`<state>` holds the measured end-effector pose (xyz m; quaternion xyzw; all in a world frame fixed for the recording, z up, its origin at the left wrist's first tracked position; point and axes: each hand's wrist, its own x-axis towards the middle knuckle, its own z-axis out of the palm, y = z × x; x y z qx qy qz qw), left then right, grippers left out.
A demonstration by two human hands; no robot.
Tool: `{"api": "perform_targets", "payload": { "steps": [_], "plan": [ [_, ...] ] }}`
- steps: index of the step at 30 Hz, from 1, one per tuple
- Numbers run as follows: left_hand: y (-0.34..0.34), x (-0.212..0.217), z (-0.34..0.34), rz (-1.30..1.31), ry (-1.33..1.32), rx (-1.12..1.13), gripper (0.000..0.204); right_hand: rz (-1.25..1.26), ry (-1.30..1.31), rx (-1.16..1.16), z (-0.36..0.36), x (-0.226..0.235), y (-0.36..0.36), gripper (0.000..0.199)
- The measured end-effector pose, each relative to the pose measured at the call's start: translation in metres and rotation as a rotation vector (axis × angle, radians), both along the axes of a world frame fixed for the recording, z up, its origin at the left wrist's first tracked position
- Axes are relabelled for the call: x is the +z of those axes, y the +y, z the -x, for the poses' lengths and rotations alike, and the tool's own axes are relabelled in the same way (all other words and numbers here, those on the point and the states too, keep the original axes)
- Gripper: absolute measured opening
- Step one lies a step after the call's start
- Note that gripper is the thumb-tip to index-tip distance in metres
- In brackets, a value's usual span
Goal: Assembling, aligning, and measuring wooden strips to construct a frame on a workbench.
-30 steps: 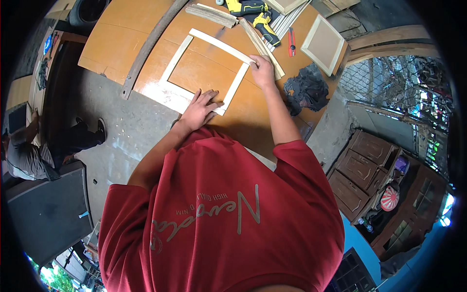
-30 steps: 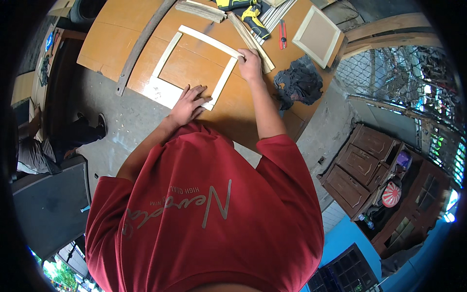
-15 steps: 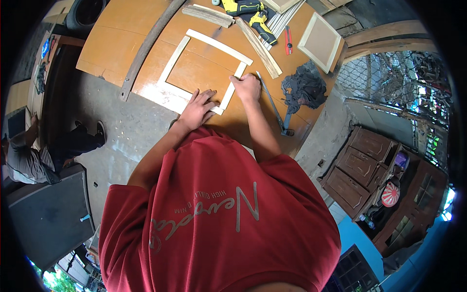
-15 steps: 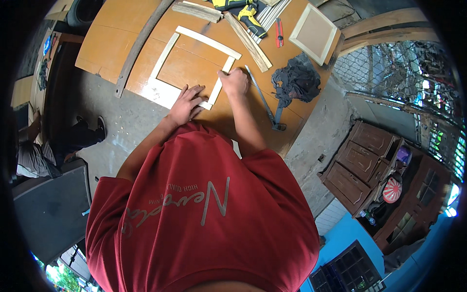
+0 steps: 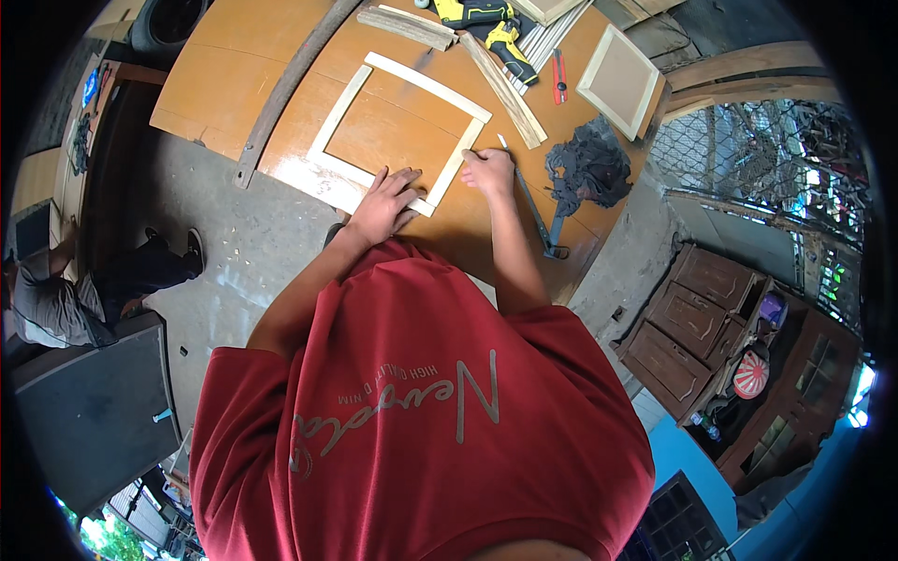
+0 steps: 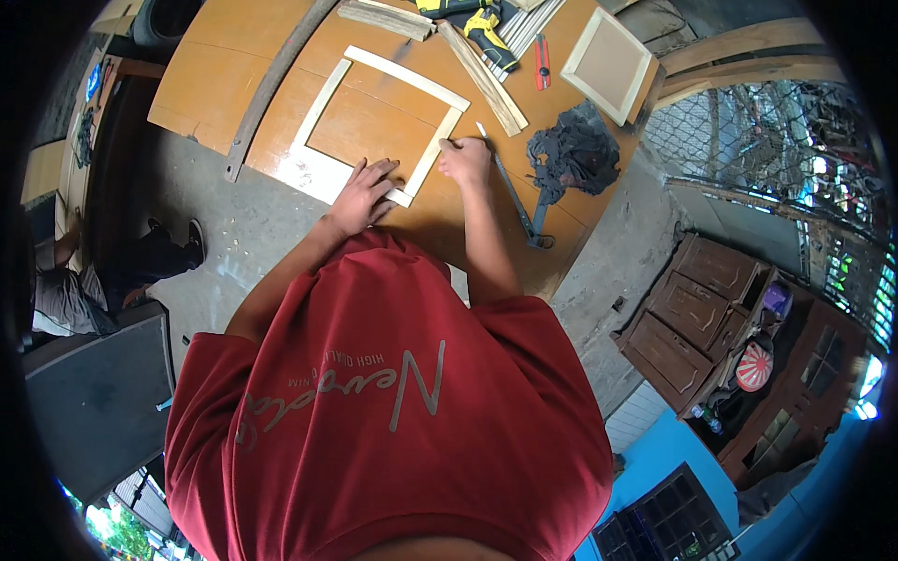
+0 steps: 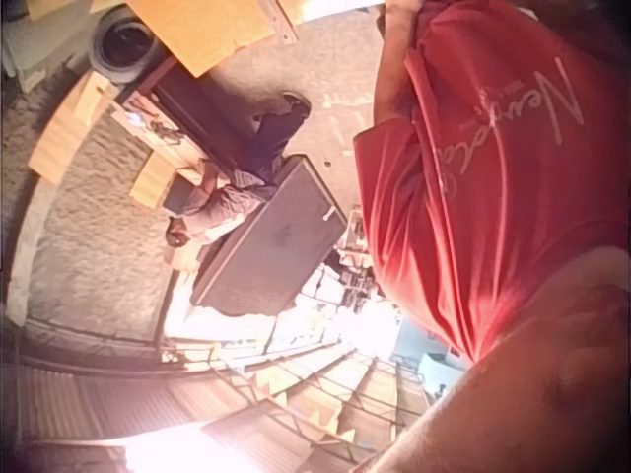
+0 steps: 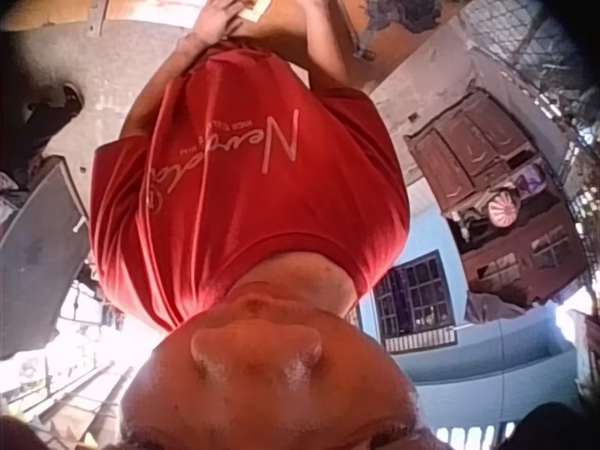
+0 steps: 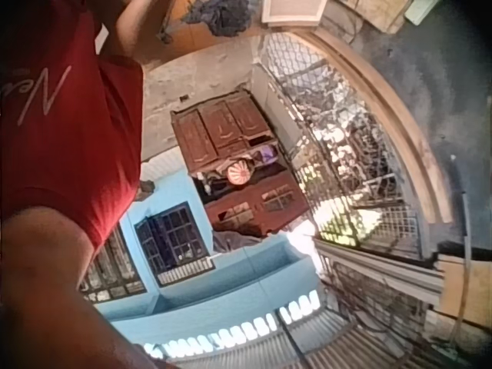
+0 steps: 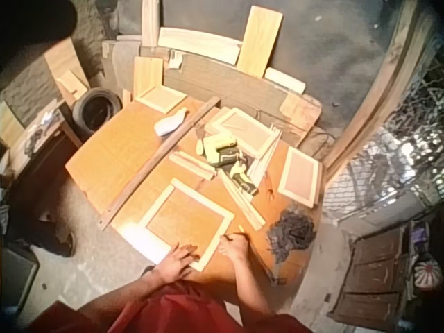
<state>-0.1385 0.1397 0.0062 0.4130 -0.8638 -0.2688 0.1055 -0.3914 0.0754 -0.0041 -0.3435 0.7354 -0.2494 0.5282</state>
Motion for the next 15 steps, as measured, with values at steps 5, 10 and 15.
{"api": "perform_targets", "payload": {
  "steps": [5, 10, 15],
  "plan": [
    [-0.003, 0.003, 0.005, 0.002, 0.015, -0.027, 0.040, 0.196, 0.253, 0.075, 0.026, -0.020, -0.014, 0.023],
    [0.000, -0.002, 0.001, 0.017, 0.004, -0.017, 0.036, 0.739, 0.671, 0.159, 0.026, -0.015, -0.043, 0.033],
    [0.001, 0.000, 0.001, 0.022, -0.025, -0.026, 0.033, 0.576, 0.583, 0.251, 0.035, -0.010, -0.057, 0.032]
  ]
}}
